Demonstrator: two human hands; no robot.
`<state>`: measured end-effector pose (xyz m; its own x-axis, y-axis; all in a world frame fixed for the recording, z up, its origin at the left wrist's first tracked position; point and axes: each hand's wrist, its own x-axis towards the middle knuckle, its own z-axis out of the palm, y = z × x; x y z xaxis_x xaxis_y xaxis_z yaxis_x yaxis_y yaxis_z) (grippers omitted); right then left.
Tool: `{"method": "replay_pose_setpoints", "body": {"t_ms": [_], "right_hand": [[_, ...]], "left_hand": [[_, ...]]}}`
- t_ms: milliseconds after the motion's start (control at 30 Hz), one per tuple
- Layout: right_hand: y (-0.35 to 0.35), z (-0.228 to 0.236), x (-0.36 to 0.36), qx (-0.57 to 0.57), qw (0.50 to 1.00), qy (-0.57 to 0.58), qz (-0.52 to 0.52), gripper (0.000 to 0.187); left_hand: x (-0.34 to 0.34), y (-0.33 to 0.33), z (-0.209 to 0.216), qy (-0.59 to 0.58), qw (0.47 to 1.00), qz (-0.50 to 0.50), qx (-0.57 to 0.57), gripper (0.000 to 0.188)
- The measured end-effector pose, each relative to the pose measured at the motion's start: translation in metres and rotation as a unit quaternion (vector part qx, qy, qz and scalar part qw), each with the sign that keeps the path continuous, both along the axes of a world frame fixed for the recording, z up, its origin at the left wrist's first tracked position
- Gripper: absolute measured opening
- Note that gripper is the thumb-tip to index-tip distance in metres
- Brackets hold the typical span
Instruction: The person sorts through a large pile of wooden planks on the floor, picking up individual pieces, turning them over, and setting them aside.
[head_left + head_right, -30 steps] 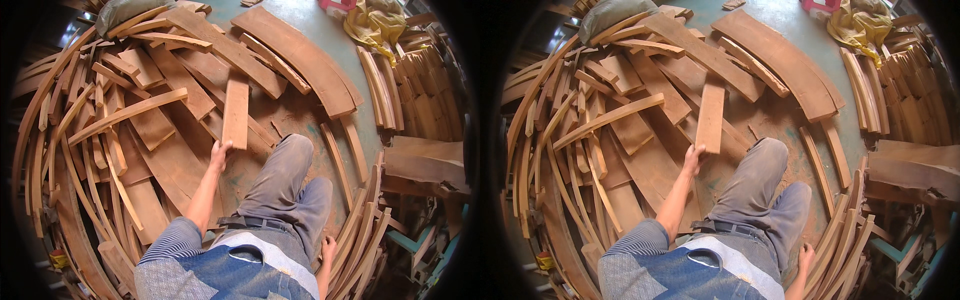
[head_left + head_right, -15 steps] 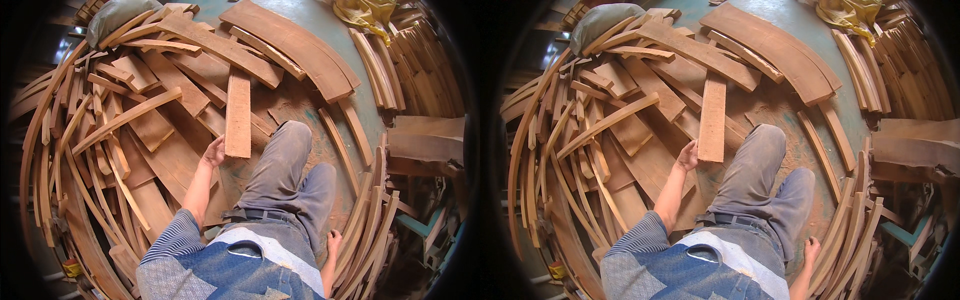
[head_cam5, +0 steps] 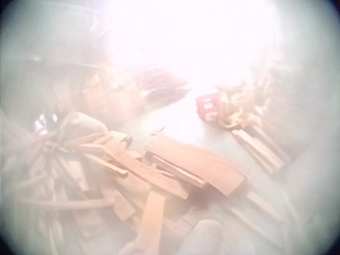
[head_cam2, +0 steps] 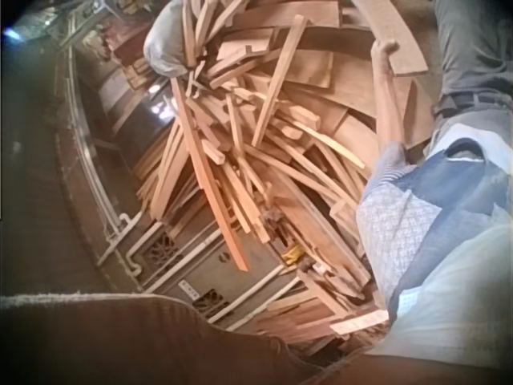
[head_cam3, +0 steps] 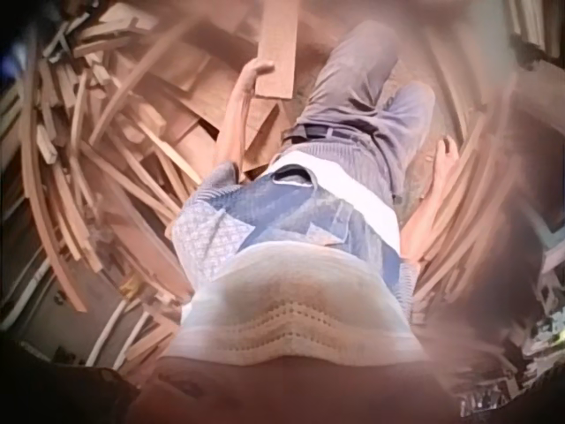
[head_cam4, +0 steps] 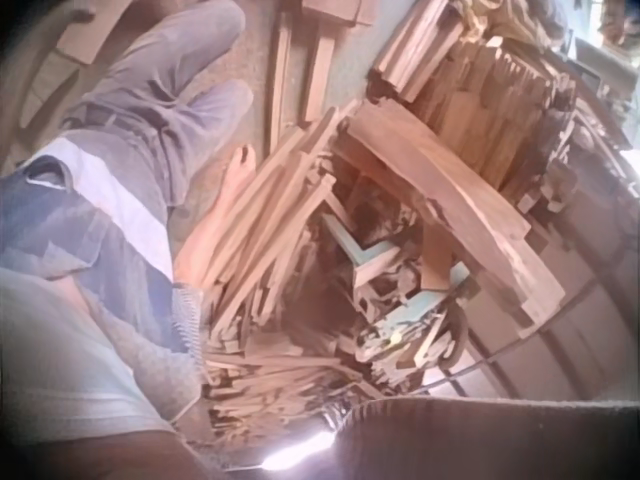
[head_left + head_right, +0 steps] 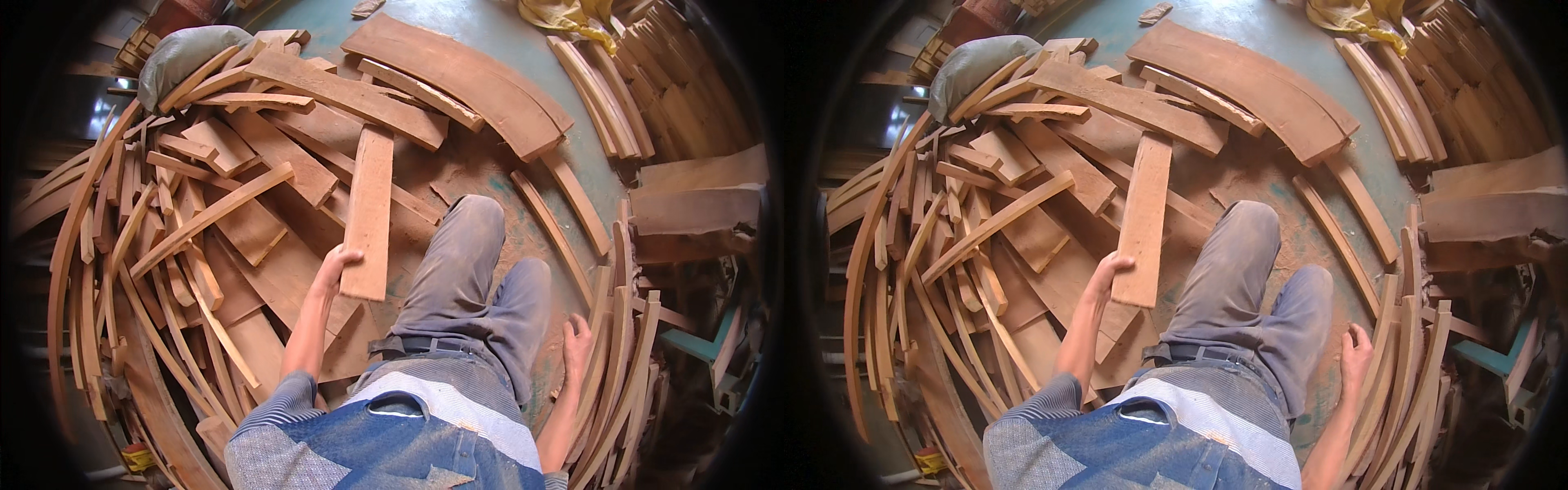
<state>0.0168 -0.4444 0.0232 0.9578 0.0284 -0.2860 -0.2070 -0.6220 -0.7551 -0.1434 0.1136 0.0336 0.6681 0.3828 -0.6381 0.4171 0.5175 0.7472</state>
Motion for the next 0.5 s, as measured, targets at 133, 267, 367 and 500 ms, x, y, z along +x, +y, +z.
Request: {"method": "replay_pose_setpoints", "body": {"t_ms": [133, 267, 367, 500], "right_hand": [[0.018, 0.015, 0.005, -0.005, 1.0, -0.001, 0.015, 0.034], [0.058, 0.032, 0.022, 0.068, 0.997, 0.023, 0.038, 0.036], [0.104, 0.058, 0.036, 0.155, 0.983, 0.067, 0.07, 0.039], [0.147, 0.074, 0.05, 0.3, 0.943, 0.074, 0.122, 0.048]], "left_hand": [[-0.054, -0.032, 0.061, 0.026, 0.999, -0.012, 0.034, 0.07], [-0.06, -0.055, 0.119, 0.019, 0.997, -0.023, 0.066, 0.083], [-0.037, -0.053, 0.131, -0.021, 0.993, -0.073, 0.085, 0.088], [0.037, -0.077, 0.147, -0.087, 0.974, -0.189, 0.091, 0.092]]}}
